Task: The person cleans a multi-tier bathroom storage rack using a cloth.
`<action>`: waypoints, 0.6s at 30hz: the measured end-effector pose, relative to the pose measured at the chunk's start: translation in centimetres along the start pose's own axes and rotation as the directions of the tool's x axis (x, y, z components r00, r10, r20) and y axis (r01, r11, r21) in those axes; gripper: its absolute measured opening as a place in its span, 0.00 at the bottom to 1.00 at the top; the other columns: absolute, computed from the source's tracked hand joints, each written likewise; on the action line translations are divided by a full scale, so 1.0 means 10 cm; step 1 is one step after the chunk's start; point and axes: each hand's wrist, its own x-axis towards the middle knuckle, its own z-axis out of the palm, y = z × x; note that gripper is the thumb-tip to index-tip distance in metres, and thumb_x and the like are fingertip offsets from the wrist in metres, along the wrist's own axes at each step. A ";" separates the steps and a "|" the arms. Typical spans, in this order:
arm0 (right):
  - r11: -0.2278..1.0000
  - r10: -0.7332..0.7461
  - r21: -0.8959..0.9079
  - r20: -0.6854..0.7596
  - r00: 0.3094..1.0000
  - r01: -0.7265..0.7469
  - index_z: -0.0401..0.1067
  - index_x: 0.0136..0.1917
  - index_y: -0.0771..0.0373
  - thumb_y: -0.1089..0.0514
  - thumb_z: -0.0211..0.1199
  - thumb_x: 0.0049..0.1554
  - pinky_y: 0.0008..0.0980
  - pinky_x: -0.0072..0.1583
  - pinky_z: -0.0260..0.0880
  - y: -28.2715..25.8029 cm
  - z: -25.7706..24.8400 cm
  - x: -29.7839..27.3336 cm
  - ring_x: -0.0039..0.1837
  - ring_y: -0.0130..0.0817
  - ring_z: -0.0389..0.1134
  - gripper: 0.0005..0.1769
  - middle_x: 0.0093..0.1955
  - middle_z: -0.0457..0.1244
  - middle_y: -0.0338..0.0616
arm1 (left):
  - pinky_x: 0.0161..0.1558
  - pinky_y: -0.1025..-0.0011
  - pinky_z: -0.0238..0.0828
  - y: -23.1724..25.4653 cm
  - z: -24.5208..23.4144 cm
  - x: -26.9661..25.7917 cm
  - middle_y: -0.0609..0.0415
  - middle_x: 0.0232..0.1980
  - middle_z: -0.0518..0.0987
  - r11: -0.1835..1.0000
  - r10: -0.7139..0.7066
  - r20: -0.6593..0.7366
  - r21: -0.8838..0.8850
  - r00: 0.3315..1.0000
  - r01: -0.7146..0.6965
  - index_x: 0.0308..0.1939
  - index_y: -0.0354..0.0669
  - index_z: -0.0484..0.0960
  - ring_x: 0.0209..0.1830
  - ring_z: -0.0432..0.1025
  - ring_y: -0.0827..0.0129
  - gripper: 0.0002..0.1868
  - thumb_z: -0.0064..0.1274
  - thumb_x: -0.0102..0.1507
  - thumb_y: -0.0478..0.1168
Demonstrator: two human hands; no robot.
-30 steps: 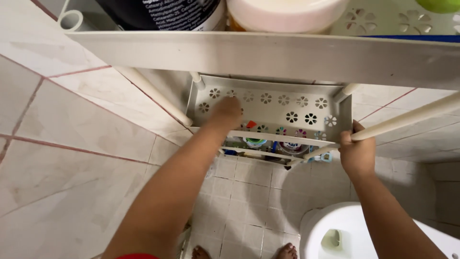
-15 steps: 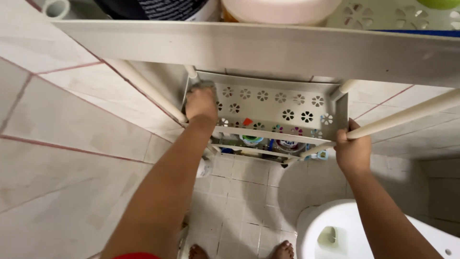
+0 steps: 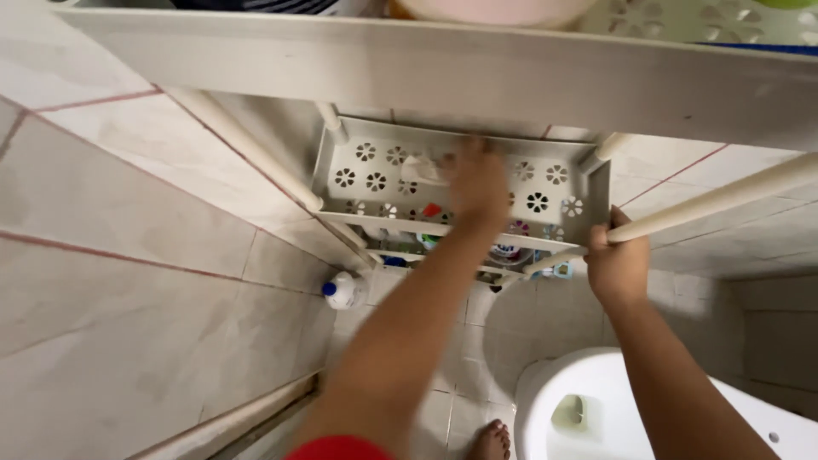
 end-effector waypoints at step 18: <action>1.000 0.019 0.025 -0.014 1.000 -0.019 0.69 0.68 0.71 0.63 0.52 0.63 0.31 0.38 0.63 0.00 0.02 0.03 0.34 0.28 0.61 0.22 0.35 0.62 0.45 | 0.48 0.61 0.77 0.49 0.75 0.16 0.47 0.43 0.84 0.981 0.050 0.207 -0.196 0.977 -0.009 0.39 0.41 0.85 0.45 0.81 0.57 0.08 0.52 0.63 0.39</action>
